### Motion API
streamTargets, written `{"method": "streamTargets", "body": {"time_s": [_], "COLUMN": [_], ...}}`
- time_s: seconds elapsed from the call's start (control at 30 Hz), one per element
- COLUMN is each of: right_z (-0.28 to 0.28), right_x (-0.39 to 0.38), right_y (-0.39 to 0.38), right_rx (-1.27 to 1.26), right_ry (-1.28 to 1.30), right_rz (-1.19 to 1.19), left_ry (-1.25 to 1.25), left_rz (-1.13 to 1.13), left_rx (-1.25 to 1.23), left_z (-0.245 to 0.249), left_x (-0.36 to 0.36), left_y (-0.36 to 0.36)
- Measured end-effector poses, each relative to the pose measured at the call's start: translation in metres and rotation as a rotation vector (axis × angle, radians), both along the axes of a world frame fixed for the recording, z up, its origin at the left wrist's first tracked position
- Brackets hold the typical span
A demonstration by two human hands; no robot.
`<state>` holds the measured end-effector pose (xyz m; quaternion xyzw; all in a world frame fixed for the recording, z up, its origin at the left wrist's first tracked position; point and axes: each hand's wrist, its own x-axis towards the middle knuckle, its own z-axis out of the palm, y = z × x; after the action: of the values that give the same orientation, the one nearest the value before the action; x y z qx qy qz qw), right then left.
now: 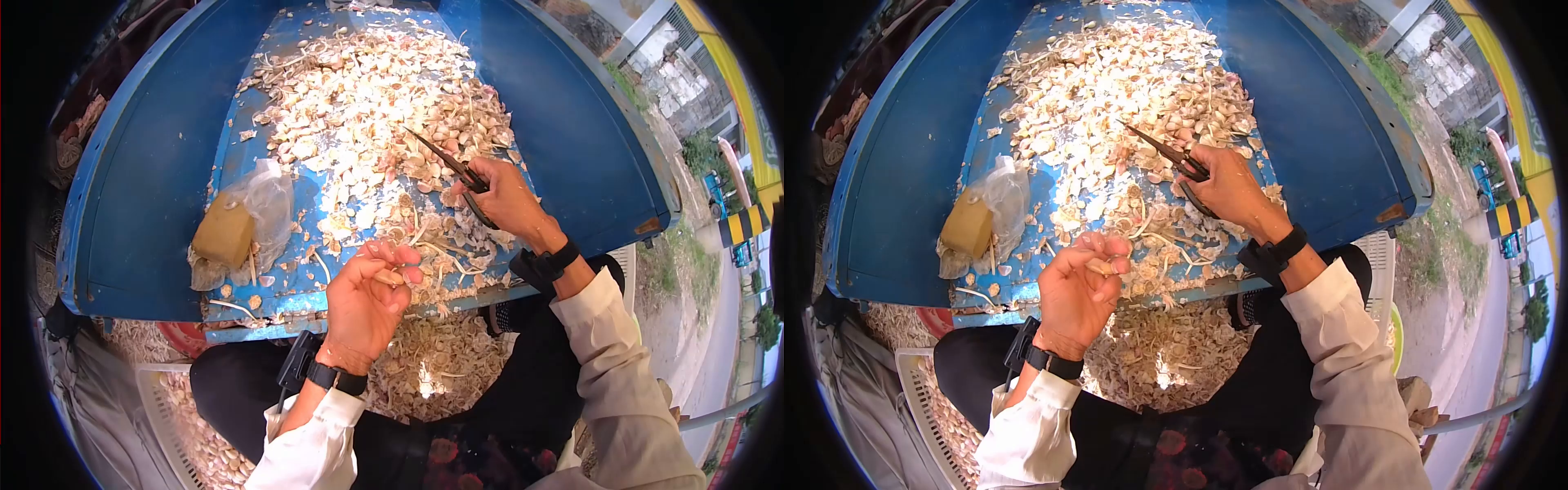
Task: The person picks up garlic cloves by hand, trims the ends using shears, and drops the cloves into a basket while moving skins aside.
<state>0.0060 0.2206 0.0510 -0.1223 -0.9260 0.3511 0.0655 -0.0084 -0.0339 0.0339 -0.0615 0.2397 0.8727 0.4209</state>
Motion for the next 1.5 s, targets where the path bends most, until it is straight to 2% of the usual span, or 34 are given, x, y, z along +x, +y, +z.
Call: {"method": "streamTargets", "body": {"time_s": [0.03,0.1,0.13,0.2,0.23,0.3,0.37,0.4,0.43,0.5,0.6,0.7,0.83,0.87,0.97,1.03,1.1,1.17,1.23,1.3,1.37,1.43,1.5], "right_z": [-0.004,-0.014,-0.024,-0.034,-0.037,-0.03,-0.009,-0.003,0.002,-0.008,-0.006,-0.006,-0.024,-0.027,-0.02,0.006,0.012,0.01,0.017,0.027,0.038,0.04,0.037], "right_x": [-0.011,-0.035,-0.045,-0.052,-0.054,-0.05,-0.029,-0.021,-0.015,-0.013,-0.019,-0.021,-0.031,-0.03,-0.029,-0.017,-0.006,0.002,0.01,0.019,0.024,0.03,0.034], "right_y": [0.0,-0.005,-0.008,-0.013,-0.016,-0.021,-0.039,-0.048,-0.056,-0.062,-0.046,-0.05,-0.074,-0.073,-0.075,-0.085,-0.097,-0.106,-0.104,-0.094,-0.077,-0.059,-0.052], "right_rx": [-0.006,0.168,0.235,0.297,0.365,0.331,-0.043,-0.132,-0.071,-0.23,-0.128,-0.071,0.259,0.255,0.193,-0.013,-0.01,-0.144,-0.109,-0.078,0.025,0.249,0.284], "right_ry": [0.0,0.121,0.093,0.125,0.156,0.178,0.138,0.089,0.11,0.145,0.121,0.078,-0.02,-0.022,0.054,0.083,0.112,0.238,0.173,0.125,0.076,0.012,-0.019], "right_rz": [-0.002,0.027,0.03,0.031,0.032,0.067,0.028,0.05,0.079,0.052,-0.077,0.064,0.16,0.161,0.16,0.084,0.053,0.095,0.125,0.131,0.137,0.287,0.312], "left_ry": [0.0,0.042,0.043,0.177,0.175,0.351,0.389,0.399,0.413,0.381,0.248,0.198,0.196,0.22,0.268,0.427,0.417,0.384,0.433,0.342,0.367,0.543,0.624], "left_rz": [-0.002,-0.042,-0.041,0.0,0.006,0.08,0.094,0.118,0.138,0.103,0.342,0.461,0.408,0.357,0.283,0.237,0.187,0.276,0.245,0.325,0.295,0.257,0.249], "left_rx": [-0.006,0.049,0.042,-0.167,-0.173,-0.42,-0.477,-0.494,-0.509,-0.473,-0.44,-0.384,-0.397,-0.422,-0.467,-0.598,-0.55,-0.483,-0.5,-0.344,-0.317,-0.389,-0.443], "left_z": [-0.007,-0.019,-0.019,-0.019,-0.019,-0.02,-0.018,-0.02,-0.022,-0.028,-0.024,-0.016,-0.021,-0.024,-0.028,-0.019,-0.022,-0.023,-0.022,-0.023,-0.021,-0.012,-0.012], "left_x": [-0.002,-0.007,-0.009,-0.01,-0.01,-0.008,-0.006,-0.005,-0.003,-0.006,-0.02,-0.037,-0.032,-0.029,-0.021,-0.015,-0.011,-0.008,-0.014,-0.019,-0.018,-0.015,-0.015], "left_y": [0.0,0.001,0.003,0.008,0.011,0.02,0.028,0.033,0.037,0.034,0.014,-0.008,-0.01,-0.007,0.003,0.015,0.021,0.024,0.016,0.014,0.007,0.005,0.002]}}
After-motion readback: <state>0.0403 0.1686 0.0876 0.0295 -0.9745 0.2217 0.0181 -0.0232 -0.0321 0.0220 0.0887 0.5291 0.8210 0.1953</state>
